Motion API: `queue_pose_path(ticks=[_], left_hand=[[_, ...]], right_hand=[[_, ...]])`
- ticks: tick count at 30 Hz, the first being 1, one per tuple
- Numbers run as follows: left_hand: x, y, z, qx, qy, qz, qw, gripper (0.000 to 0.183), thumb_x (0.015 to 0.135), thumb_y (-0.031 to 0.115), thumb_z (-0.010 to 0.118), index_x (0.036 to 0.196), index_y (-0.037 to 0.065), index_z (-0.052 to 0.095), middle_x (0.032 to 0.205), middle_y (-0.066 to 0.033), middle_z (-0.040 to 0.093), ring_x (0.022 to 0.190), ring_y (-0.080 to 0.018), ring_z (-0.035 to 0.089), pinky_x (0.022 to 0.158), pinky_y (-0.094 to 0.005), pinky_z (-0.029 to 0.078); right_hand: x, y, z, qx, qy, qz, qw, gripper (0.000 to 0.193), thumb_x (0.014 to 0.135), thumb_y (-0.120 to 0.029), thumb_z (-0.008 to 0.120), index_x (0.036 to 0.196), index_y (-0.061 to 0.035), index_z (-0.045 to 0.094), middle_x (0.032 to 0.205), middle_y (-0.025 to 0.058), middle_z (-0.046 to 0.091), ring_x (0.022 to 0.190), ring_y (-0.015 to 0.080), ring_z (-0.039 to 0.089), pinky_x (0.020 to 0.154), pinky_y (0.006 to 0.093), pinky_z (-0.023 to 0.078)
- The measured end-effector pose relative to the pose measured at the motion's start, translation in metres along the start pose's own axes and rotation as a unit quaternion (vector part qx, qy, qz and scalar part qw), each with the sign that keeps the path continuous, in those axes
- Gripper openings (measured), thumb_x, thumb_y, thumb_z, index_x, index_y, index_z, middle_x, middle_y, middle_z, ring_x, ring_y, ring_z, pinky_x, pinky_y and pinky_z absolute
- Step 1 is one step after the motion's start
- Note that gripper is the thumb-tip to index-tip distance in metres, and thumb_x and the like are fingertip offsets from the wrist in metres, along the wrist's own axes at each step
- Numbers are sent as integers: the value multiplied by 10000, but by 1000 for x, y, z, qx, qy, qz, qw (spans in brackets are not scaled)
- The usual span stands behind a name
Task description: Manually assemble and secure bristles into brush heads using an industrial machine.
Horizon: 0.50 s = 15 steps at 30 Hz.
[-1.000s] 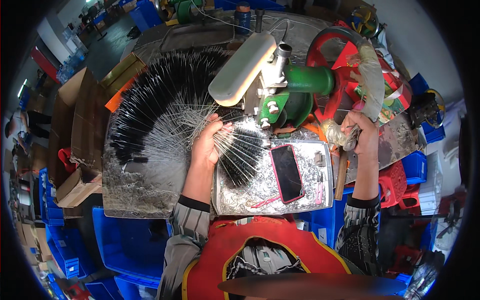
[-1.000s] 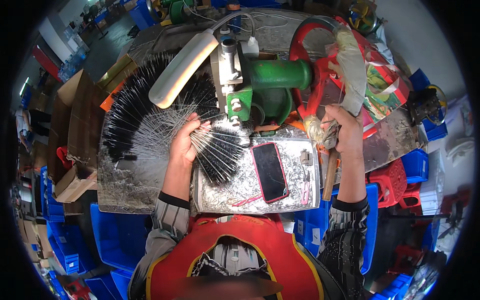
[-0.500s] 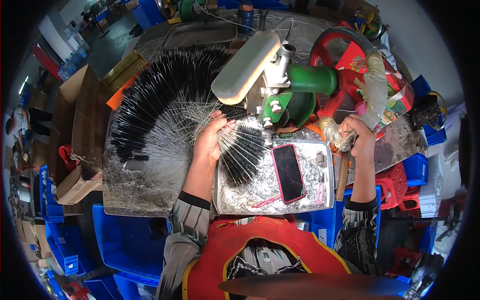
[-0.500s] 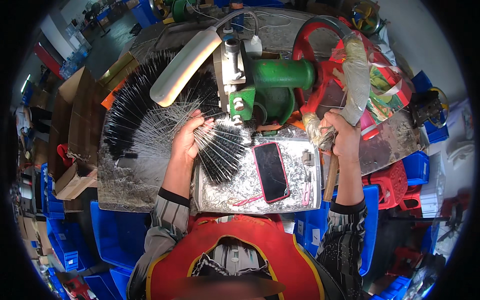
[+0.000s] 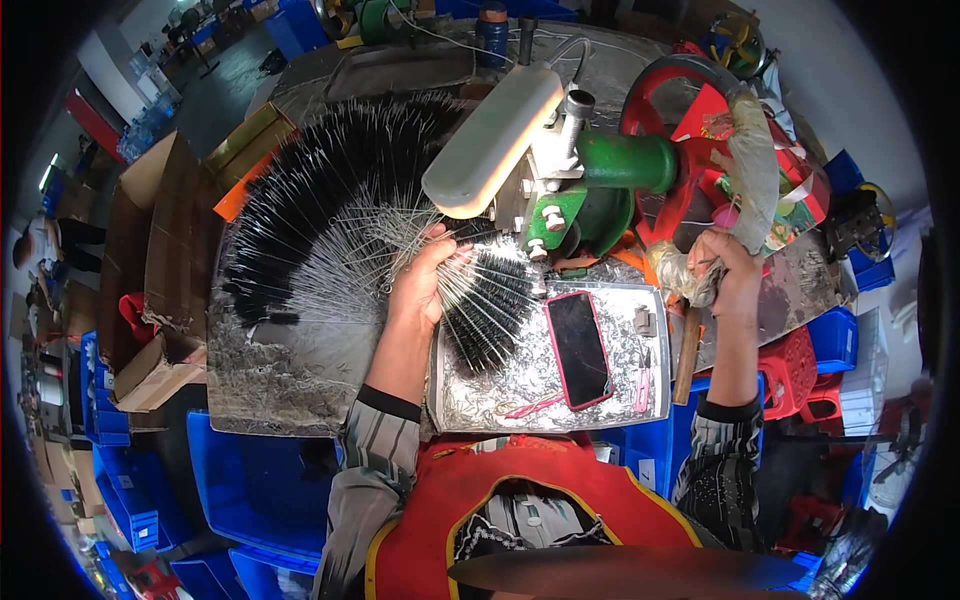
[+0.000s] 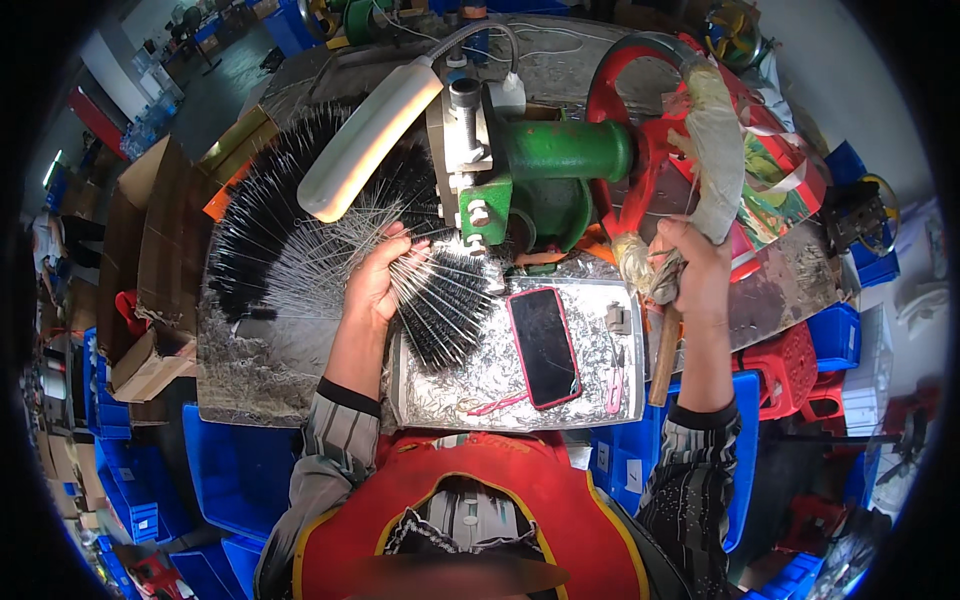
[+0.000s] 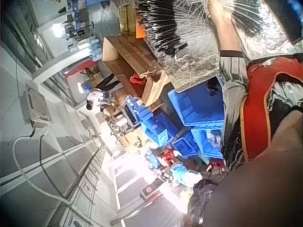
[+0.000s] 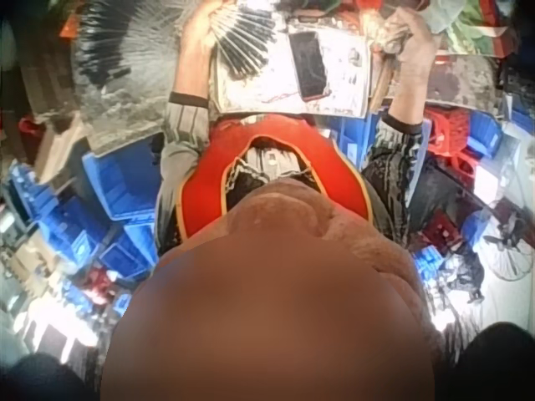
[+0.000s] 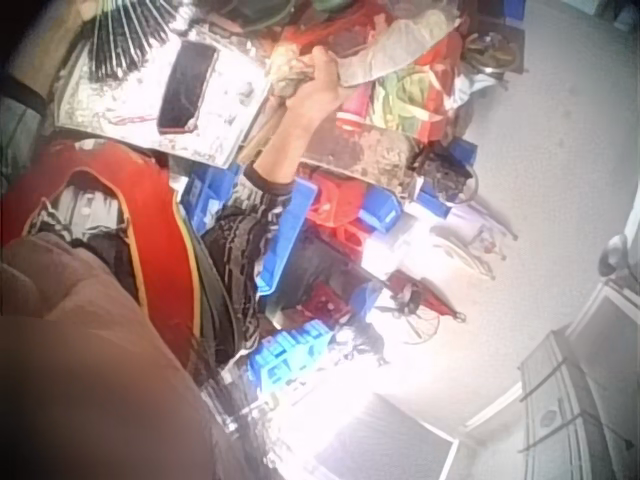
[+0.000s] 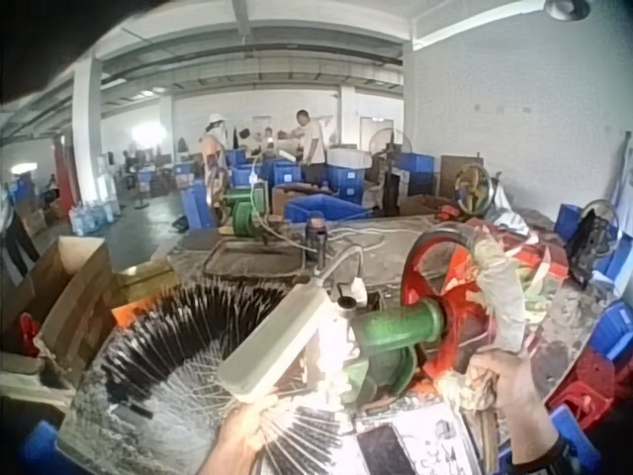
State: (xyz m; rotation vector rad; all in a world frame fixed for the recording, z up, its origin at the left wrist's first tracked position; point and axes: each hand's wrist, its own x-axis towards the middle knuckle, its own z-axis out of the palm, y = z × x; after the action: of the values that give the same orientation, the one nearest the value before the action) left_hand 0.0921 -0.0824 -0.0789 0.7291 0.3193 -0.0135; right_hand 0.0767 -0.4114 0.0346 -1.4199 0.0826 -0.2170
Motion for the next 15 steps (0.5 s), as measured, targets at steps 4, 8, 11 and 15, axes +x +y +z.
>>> queue_pose_path(ticks=[4,8,11,15], left_hand=[[-6,5,8,10,4,-24,1000,284,711,-16,571,982,20,492,879,-121,535,783,-262,594,680,-360,522],[2,1,-4,-9,12,-3,1000,279,725,-19,557,991,32,490,856,-125,538,763,-268,593,655,-367,525],[-6,9,-10,-19,8,-28,999,287,737,-19,544,1011,37,478,869,-162,557,789,-283,594,689,-369,519],[-6,9,-11,-35,0,-38,999,294,751,-15,533,1031,37,461,884,-188,564,817,-289,594,713,-363,515]], right_hand=[[4,62,-6,19,-65,-236,969,102,731,-48,529,670,34,525,579,82,512,488,139,477,457,253,386],[6,57,-6,-10,-58,-193,979,94,720,-55,545,686,30,528,560,73,501,484,138,474,458,258,389],[0,26,-4,32,-33,-87,995,86,704,-58,564,708,25,546,554,71,510,470,143,485,446,261,388],[0,0,4,6,31,-27,999,99,683,-60,588,732,23,566,562,78,530,458,154,507,421,271,393]])
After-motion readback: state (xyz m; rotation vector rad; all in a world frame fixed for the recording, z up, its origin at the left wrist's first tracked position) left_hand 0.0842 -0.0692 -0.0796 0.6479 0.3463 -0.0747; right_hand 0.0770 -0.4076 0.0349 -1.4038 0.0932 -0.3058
